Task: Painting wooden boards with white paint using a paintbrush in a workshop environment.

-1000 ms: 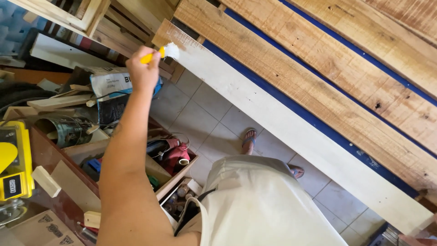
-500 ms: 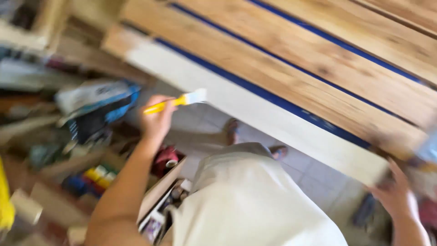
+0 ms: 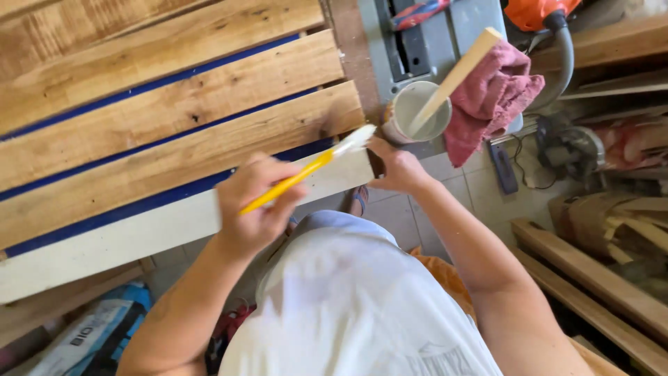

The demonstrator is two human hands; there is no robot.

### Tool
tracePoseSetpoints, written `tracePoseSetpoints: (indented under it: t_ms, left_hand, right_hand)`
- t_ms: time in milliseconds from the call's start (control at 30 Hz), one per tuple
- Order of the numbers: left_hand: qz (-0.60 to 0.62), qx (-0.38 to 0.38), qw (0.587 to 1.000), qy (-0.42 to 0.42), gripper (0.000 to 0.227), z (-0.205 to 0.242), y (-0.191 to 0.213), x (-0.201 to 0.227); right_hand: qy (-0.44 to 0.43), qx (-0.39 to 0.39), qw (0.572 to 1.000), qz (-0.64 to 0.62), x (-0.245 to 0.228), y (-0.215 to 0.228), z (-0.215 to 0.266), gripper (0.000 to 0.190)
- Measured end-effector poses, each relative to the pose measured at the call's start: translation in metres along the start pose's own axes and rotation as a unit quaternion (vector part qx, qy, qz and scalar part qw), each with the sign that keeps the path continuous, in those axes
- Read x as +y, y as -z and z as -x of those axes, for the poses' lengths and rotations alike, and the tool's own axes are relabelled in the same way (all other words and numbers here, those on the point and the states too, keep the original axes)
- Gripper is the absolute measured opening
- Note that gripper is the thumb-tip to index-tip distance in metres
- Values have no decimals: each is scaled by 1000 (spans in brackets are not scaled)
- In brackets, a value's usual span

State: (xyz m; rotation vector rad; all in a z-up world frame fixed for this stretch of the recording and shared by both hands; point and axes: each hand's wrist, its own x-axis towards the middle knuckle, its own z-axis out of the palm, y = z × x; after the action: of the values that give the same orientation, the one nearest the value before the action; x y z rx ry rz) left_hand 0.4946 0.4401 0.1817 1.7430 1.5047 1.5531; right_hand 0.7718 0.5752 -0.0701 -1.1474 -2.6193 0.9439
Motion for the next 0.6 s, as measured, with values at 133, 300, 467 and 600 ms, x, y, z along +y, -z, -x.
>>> tracePoseSetpoints:
  t_ms: [133, 300, 467, 600]
  left_hand:
    - [-51, -50, 993, -90, 8, -58, -98, -4]
    - [-189, -127, 971, -70, 11, -72, -170, -60]
    - [-242, -198, 948, -55, 11, -68, -197, -87]
    - [-271, -226, 935, -45, 12, -63, -201, -101]
  right_hand:
    - [14, 61, 993, 105, -10, -14, -5, 85]
    - [-12, -15, 997, 71, -13, -12, -10, 81]
    - [-15, -49, 999, 13, -3, -31, -10, 79]
    - [-11, -62, 998, 9, -7, -28, -10, 72]
